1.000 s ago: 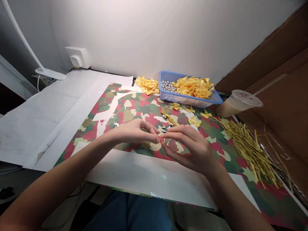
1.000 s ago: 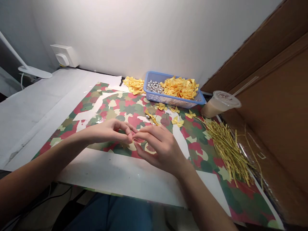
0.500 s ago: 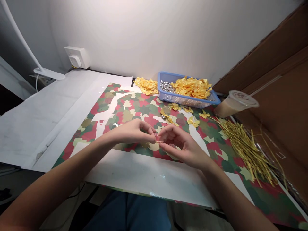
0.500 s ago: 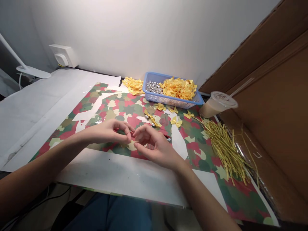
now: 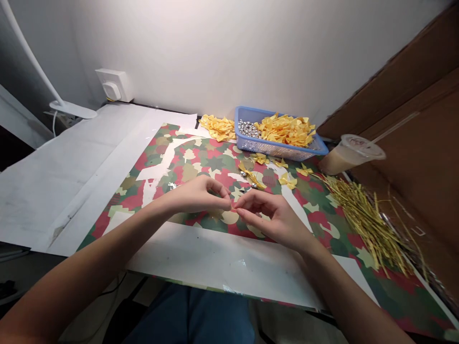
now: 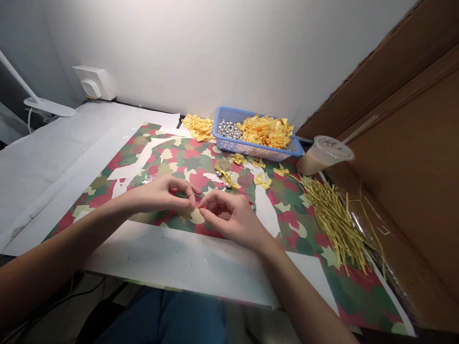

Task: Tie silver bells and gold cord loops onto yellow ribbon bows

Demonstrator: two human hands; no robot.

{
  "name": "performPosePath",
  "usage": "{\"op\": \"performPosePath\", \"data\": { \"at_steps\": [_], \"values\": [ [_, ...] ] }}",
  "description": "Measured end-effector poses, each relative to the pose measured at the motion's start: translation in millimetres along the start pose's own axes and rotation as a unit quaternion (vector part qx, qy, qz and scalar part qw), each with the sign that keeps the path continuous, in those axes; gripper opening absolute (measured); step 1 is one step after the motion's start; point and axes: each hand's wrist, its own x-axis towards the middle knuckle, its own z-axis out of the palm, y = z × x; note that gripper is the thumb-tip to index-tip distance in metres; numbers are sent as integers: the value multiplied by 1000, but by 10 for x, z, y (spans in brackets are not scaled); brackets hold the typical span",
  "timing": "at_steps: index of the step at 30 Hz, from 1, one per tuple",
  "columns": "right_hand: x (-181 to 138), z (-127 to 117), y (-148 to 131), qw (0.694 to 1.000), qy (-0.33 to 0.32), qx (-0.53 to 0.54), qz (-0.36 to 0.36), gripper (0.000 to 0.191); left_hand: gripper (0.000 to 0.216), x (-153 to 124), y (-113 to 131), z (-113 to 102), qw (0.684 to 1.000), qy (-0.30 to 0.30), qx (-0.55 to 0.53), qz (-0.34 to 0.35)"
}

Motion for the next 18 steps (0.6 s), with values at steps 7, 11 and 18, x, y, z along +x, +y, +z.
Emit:
{"op": "performPosePath", "data": {
  "at_steps": [7, 11, 18],
  "values": [
    [10, 5, 22, 999, 17, 40, 31, 19, 16, -1, -1, 0, 1000, 12, -2, 4],
    [9, 13, 35, 999, 26, 31, 20, 18, 16, -5, 2, 2, 1000, 7, -5, 0],
    [2, 29, 43, 999, 40, 22, 10, 15, 15, -9, 14, 5, 1000, 8, 8, 0]
  ]
}}
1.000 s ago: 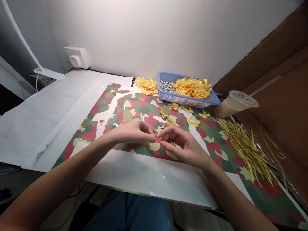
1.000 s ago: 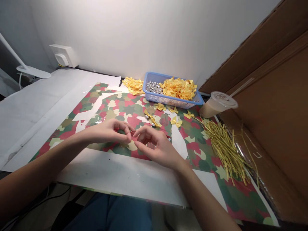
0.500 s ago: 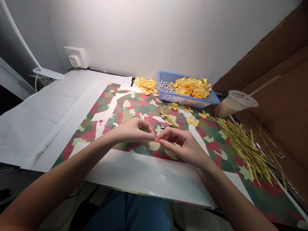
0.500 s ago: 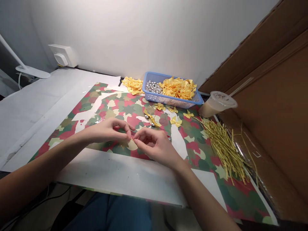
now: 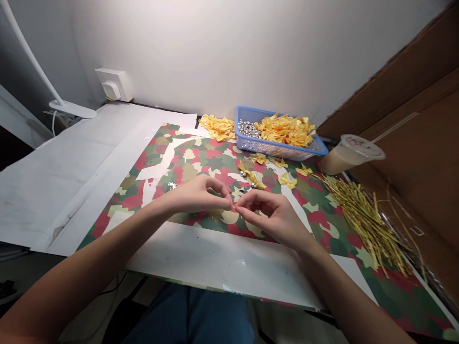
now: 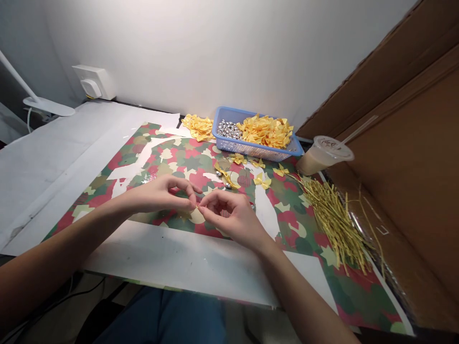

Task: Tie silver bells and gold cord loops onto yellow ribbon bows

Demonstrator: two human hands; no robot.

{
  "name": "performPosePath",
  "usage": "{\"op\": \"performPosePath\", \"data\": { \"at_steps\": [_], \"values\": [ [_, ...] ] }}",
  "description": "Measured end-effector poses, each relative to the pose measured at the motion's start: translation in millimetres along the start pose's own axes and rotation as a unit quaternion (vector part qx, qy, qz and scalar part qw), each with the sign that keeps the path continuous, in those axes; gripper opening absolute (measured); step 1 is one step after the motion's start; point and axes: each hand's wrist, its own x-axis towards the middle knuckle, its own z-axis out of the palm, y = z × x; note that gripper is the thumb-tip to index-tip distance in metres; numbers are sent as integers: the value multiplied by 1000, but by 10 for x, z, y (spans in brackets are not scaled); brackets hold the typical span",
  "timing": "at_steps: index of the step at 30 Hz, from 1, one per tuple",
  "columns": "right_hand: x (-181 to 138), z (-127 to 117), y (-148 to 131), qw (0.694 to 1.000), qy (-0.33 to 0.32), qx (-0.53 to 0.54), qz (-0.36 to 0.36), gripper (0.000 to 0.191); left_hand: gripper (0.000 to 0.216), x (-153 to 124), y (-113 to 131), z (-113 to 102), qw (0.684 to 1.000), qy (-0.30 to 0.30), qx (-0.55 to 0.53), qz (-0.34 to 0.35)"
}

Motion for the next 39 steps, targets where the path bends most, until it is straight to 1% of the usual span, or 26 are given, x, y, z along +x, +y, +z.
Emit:
{"op": "performPosePath", "data": {
  "at_steps": [5, 11, 15, 16, 17, 18, 19, 21, 23, 24, 25, 27, 31, 39],
  "values": [
    [-5, -7, 13, 1000, 10, -13, -5, 14, 16, -9, 46, -25, 1000, -2, 15, 0],
    [-6, -14, 7, 1000, 17, -15, -5, 15, 18, -14, 67, -58, 999, 30, 32, 3],
    [-8, -6, 0, 1000, 17, -17, 1, 15, 13, -16, 58, -23, 998, 38, 36, 34],
    [-9, -5, 0, 1000, 18, -16, -1, 14, 10, -23, 63, -5, 996, 52, 42, 51],
    [-10, -6, 1, 1000, 20, -16, -2, 13, 8, -32, 73, 15, 992, 80, 53, 77],
    [-11, -7, 3, 1000, 23, -14, -4, 12, 7, -44, 86, 37, 984, 121, 70, 114],
    [-11, -9, 4, 1000, 28, -11, -5, 11, 6, -57, 102, 60, 968, 173, 94, 156],
    [-11, -12, 3, 999, 43, 0, -8, 10, 6, -80, 130, 107, 915, 278, 167, 241],
    [-8, -15, -2, 998, 64, 19, -11, 9, 6, -87, 140, 150, 868, 341, 231, 279],
    [-6, -15, -7, 997, 75, 30, -11, 10, 7, -84, 136, 171, 854, 358, 247, 284],
    [-4, -14, -13, 995, 87, 40, -11, 10, 7, -77, 127, 190, 849, 369, 254, 282],
    [-1, -10, -25, 992, 113, 53, -10, 10, 8, -56, 100, 230, 848, 378, 253, 274],
    [-5, 6, -31, 986, 161, 26, -26, 8, 8, -26, 61, 306, 851, 378, 255, 260],
    [-22, 23, 1, 978, 174, -72, -86, 4, 8, -15, 50, 366, 837, 403, 255, 270]
  ]
}}
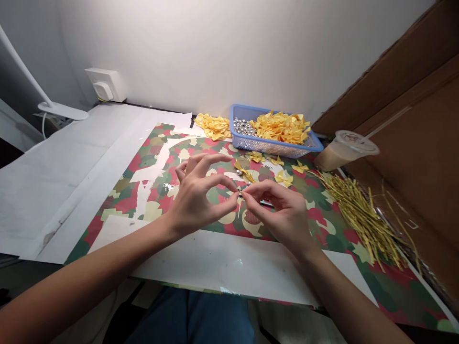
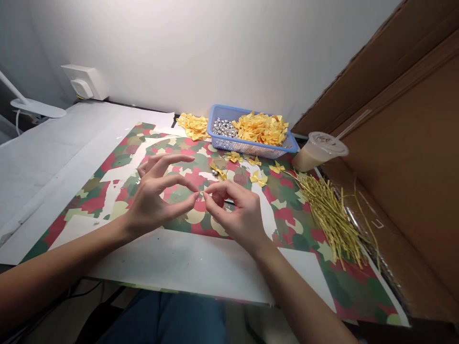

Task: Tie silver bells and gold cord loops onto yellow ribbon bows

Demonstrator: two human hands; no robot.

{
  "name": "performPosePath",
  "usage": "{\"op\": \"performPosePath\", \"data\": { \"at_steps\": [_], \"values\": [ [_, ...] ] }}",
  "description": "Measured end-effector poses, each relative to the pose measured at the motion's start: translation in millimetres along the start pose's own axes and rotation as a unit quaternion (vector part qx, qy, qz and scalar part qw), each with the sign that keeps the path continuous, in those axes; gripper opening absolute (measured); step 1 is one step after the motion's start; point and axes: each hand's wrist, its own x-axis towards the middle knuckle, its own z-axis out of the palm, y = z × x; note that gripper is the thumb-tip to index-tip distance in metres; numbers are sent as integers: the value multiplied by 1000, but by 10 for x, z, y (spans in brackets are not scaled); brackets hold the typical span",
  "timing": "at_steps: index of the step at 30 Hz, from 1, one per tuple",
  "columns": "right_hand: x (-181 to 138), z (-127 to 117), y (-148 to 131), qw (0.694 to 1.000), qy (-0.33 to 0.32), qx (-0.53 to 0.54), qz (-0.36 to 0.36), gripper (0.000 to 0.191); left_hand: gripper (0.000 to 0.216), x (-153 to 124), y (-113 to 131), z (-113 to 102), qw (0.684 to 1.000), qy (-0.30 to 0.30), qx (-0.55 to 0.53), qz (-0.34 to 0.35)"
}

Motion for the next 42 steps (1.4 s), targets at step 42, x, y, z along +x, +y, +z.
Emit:
{"op": "performPosePath", "data": {
  "at_steps": [42],
  "values": [
    [-11, 2, -15, 996, -12, -62, -61, 6, 9, 12, 0, -16, 999, -32, -8, -11]
  ]
}}
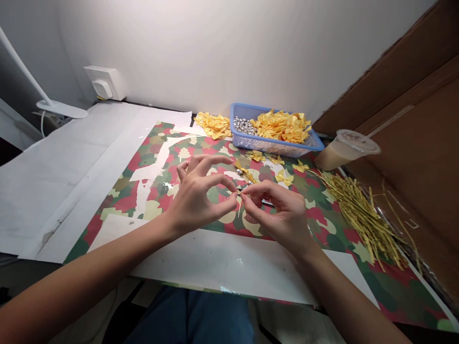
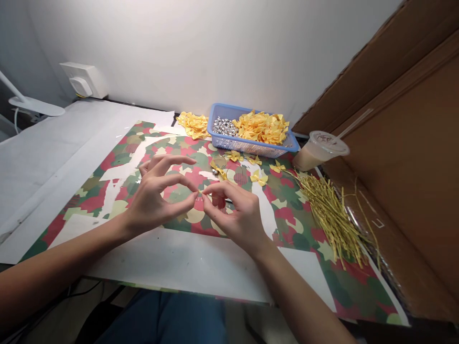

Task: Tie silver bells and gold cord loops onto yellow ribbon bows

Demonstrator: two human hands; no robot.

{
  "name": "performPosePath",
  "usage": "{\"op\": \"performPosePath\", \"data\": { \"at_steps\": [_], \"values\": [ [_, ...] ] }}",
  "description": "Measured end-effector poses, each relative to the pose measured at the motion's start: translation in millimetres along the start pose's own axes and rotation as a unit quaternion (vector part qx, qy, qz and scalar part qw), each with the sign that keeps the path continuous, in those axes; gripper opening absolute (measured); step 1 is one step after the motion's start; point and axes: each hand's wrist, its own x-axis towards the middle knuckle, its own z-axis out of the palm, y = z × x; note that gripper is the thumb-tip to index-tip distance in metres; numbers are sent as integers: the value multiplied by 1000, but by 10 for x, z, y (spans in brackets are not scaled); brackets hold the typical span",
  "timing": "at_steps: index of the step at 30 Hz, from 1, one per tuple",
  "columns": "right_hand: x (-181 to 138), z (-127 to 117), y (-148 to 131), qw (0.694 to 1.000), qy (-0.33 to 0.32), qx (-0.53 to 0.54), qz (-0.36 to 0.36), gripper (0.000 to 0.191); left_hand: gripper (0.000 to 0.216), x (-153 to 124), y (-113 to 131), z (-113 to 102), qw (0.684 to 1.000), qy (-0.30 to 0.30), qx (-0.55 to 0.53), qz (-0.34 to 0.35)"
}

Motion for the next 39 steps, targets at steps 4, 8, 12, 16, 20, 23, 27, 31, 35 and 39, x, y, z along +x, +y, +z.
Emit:
{"op": "performPosePath", "data": {
  "at_steps": [4, 8, 12, 16, 20, 23, 27, 31, 35, 39],
  "values": [
    [6, -1, -7, 1000, -1, 3, -7, 7, 9, -1, 4, -8, 1000, 0, 1, -2],
    [9, 0, -10, 1000, 0, 2, -6, 6, 7, -8, 7, -10, 1000, -3, 1, -4],
    [7, -2, -8, 1000, 0, 0, -2, 5, 7, -11, 3, -5, 1000, -6, 4, -2],
    [3, -2, -10, 1000, 1, -4, -3, 6, 6, -2, -2, -7, 1000, -6, 6, -2],
    [4, -2, -11, 1000, 0, -7, -9, 6, 7, 14, -4, -16, 1000, -10, 10, -9],
    [6, -2, -9, 1000, 6, -13, -12, 6, 7, 19, -8, -20, 1000, -11, 15, -10],
    [8, 2, -10, 1000, 7, -20, -19, 7, 7, 17, -11, -17, 1000, -14, 15, -12],
    [6, 3, -12, 1000, 2, -15, -18, 7, 7, 13, -15, -10, 1000, -14, 10, -12],
    [4, 0, -8, 1000, 0, -17, -16, 6, 8, 5, -14, -9, 1000, -20, 7, -11],
    [3, -4, -9, 1000, -9, -18, -14, 6, 8, -6, -11, -13, 999, -30, 7, -12]
  ]
}}
